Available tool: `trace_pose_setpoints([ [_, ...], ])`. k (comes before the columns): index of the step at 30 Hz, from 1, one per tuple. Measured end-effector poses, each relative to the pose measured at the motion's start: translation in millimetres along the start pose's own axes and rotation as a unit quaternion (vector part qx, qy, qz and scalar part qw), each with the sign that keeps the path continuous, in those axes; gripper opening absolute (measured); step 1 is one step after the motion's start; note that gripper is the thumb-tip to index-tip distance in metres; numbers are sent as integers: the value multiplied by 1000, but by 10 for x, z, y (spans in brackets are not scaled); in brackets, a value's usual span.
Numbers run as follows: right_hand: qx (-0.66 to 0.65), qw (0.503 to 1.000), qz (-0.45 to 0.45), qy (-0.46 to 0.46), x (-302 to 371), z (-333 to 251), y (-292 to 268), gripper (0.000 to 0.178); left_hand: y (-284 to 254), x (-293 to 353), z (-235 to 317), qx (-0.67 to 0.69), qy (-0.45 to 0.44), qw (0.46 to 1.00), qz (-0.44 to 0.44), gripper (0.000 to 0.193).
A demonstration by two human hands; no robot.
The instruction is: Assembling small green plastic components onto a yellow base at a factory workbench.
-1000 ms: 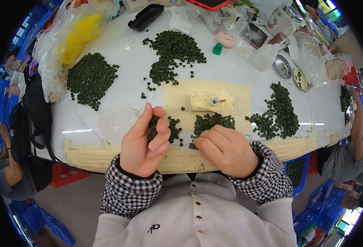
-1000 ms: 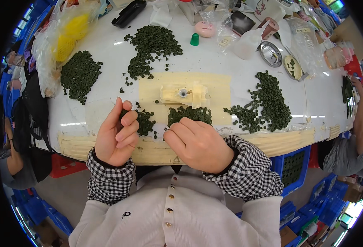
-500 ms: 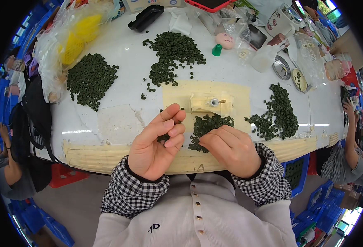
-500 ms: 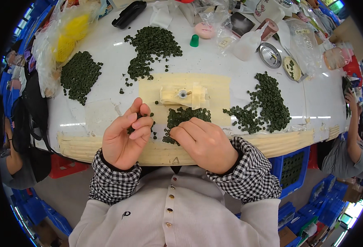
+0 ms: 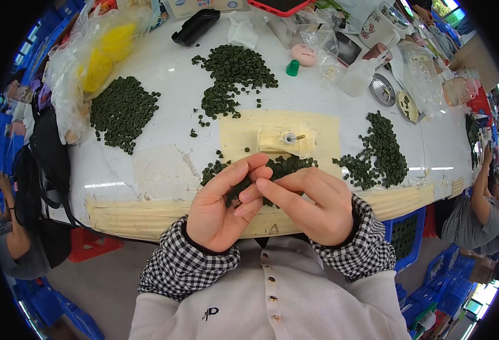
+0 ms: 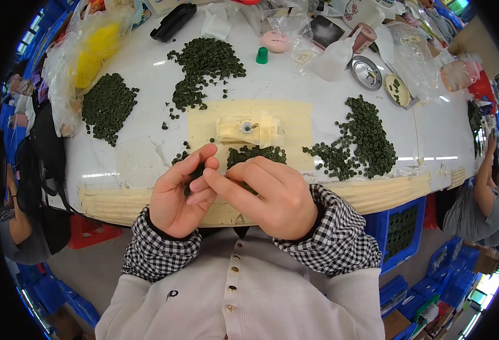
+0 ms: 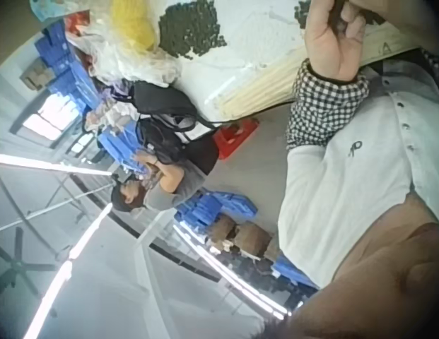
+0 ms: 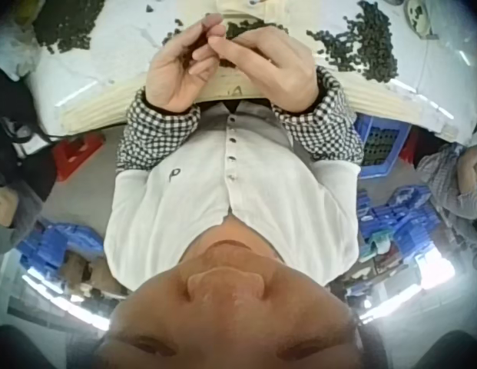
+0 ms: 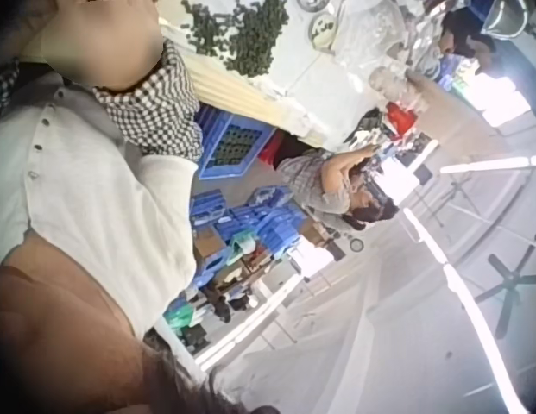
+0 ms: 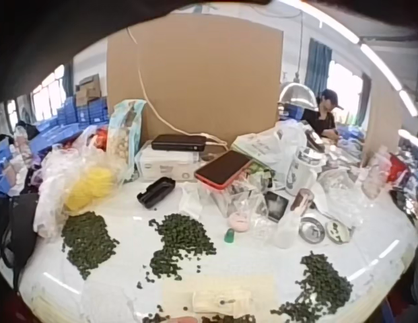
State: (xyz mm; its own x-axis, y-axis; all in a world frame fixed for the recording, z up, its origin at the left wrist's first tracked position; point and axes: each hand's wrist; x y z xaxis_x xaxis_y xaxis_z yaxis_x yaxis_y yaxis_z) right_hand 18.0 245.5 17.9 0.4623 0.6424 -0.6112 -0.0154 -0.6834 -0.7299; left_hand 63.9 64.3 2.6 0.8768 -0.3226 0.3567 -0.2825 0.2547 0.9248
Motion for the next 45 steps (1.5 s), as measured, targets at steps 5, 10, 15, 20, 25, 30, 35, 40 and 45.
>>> trace_pose_setpoints([
  [5, 42, 998, 18, -37, -24, 22, 89, 37, 45, 7, -21, -26, 9, 999, 26, 30],
  [10, 16, 1000, 5, -23, -7, 35, 70, 36, 142, 25, -9, -85, 32, 995, 32, 33],
  [15, 25, 998, 48, 24, -49, -18, -17, 33, 11, 15, -16, -200, 63, 978, 8, 29],
  [20, -3, 998, 42, 53, -93, -79, -27, 30, -71, 24, -91, -239, 76, 968, 15, 18],
  [25, -104, 979, 42, 169, -86, -162, -14, 24, -68, 26, -64, -219, 35, 975, -12, 11],
  [30, -123, 978, 44, 165, -102, -190, -56, 20, -131, 0, 16, -219, -9, 973, -71, 12],
  [35, -274, 923, 6, 269, -73, -167, -120, 17, -137, 10, 35, -173, -13, 983, -63, 9],
  [40, -443, 807, 33, 389, 55, -121, -52, 19, -144, 19, 30, -203, 42, 977, -57, 12],
  [45, -533, 723, 28, 438, 72, -100, -29, 23, -143, 4, 18, -206, 60, 975, -50, 13],
])
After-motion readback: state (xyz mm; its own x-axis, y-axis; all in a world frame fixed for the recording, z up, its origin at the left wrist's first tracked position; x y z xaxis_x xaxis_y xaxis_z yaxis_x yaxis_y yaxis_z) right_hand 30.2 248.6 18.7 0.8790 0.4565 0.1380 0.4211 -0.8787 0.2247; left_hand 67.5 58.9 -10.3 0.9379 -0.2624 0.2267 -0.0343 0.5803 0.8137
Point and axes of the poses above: each hand's wrist, its own x-axis away from the middle knuckle, its own y-axis out of the palm, z = x × y, and after that the axes turned 4 degrees about x, right-handed
